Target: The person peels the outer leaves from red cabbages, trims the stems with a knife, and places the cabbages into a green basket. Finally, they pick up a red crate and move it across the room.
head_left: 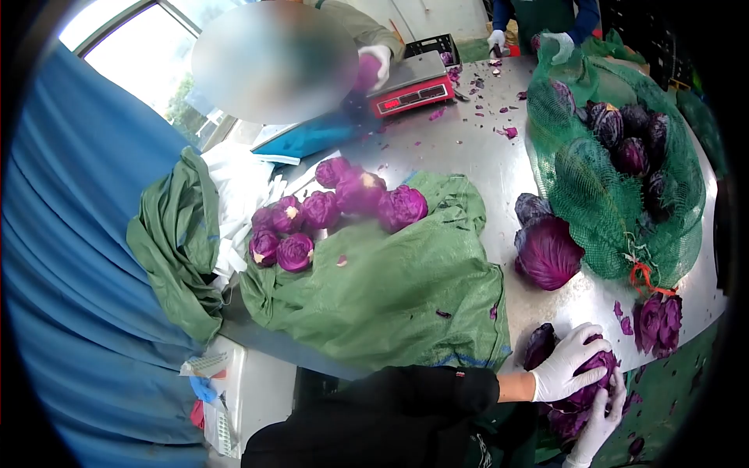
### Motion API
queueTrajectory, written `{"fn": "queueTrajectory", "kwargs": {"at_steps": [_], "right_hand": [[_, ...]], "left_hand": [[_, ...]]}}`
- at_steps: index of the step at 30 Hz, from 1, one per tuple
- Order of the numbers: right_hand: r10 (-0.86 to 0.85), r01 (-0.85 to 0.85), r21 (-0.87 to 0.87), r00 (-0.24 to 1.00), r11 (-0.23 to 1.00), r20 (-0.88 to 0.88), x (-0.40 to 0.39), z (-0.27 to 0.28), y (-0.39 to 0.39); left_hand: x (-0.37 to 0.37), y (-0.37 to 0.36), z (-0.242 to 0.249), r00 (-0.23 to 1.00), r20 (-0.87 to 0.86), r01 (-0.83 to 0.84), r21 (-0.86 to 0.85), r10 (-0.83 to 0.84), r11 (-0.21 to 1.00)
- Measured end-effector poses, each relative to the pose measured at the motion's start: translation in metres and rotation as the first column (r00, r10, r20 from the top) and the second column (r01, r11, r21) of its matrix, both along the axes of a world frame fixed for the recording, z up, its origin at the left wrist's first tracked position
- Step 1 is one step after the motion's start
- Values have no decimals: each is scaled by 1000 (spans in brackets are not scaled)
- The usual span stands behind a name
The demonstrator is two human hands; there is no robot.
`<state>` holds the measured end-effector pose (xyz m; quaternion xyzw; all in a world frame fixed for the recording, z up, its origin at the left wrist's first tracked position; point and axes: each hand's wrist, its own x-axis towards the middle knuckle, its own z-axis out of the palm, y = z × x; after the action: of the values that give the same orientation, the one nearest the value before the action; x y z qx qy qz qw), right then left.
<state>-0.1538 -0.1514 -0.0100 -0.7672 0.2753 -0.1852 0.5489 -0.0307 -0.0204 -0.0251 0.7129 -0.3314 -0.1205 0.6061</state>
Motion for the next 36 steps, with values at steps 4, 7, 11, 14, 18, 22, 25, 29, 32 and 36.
{"fn": "queueTrajectory", "kwargs": {"at_steps": [4, 7, 11, 14, 18, 22, 25, 29, 32, 36], "right_hand": [[59, -87, -256, 991, 963, -117, 8, 8, 3], [101, -81, -495, 995, 865, 14, 8, 2, 1], [96, -81, -658, 995, 749, -13, 15, 29, 19], [121, -45, -810, 992, 585, 33, 22, 34, 10], [26, 94, -781, 990, 618, 139, 29, 18, -3], [-390, 358, -272, 918, 893, -74, 20, -8, -33], [-289, 282, -190, 957, 940, -11, 6, -3, -23], [-88, 48, -282, 987, 958, -131, -1, 3, 10], [-69, 48, -331, 996, 942, -51, -3, -11, 19], [-19, 36, -370, 999, 928, 51, -6, -12, 17]], "left_hand": [[2, -1, 0, 998, 58, -19, -10, 20, 1000], [7, 5, 2, 997, 71, 20, -24, -18, 1000], [13, 11, 0, 995, 43, 86, -22, -85, 996], [4, 8, 6, 976, -204, 47, -157, -79, 986], [17, 0, 8, 995, 77, 71, -15, -70, 997], [19, 5, 6, 993, 56, 103, 7, -103, 995], [22, 14, 0, 994, -54, 92, -13, -92, 996], [12, 25, 2, 963, -270, 25, 6, -22, 1000], [-10, 31, 14, 896, -419, 99, -129, -144, 987], [-6, 25, 17, 936, -349, 65, 37, -48, 997]]}}
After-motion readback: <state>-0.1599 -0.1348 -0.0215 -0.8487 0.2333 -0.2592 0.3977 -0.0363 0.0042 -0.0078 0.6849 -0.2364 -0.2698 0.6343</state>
